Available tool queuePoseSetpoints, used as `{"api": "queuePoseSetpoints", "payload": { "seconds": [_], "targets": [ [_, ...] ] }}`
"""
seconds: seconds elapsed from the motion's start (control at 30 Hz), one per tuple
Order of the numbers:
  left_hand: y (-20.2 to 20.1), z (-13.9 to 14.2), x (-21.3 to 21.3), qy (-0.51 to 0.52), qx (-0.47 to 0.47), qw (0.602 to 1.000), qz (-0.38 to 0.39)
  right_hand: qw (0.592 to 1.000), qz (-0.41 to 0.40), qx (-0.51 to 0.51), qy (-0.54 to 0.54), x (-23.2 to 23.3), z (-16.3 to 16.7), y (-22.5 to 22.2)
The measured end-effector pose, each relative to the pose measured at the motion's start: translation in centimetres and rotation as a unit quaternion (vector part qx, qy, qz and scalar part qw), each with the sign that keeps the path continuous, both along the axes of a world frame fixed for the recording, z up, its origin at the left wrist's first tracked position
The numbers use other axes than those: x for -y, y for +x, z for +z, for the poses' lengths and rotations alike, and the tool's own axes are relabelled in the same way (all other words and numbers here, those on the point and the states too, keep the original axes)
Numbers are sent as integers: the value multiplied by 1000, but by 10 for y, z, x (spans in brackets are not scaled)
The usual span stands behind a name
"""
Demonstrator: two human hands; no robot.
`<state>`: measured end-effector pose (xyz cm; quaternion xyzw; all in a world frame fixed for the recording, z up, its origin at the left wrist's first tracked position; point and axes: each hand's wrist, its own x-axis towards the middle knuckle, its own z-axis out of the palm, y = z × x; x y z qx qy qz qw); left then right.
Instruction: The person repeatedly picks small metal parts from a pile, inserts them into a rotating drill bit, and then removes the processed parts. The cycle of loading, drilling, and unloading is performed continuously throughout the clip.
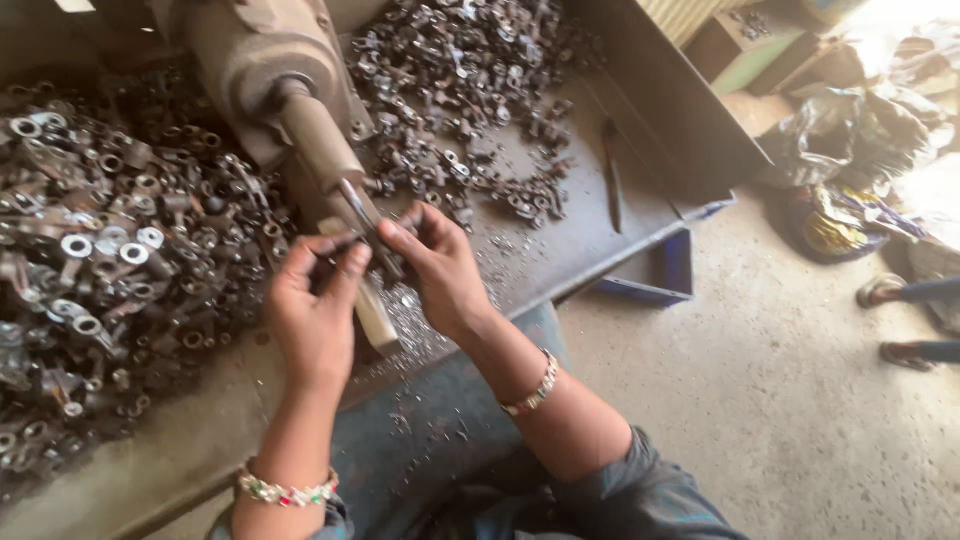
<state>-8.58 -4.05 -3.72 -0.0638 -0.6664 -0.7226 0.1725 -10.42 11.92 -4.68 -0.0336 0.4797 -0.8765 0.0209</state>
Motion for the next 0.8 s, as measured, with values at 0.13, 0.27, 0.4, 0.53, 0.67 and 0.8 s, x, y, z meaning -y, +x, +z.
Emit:
{"api": "queuePoseSetpoints", "payload": {
  "seconds": [0.13,0.27,0.4,0.53,0.67,0.8],
  "targets": [
    [25,10,1,-45,47,997,-28,996,-25,-45,71,-8,-4,6],
    [70,36,1,-217,97,971,-22,970,218,-13,104,-54,4,39],
    [57,81,26,-122,0,985,124,934,-2,-73,351,-94,9,10],
    [41,97,56,6,-32,983,179,608,-214,-159,748,-103,10,-11],
    [62,58,48,-116,16,978,171,516,-230,-141,813,-101,7,-3],
    [66,26,27,-155,46,982,102,707,-205,-88,671,-94,7,11]
  ]
}}
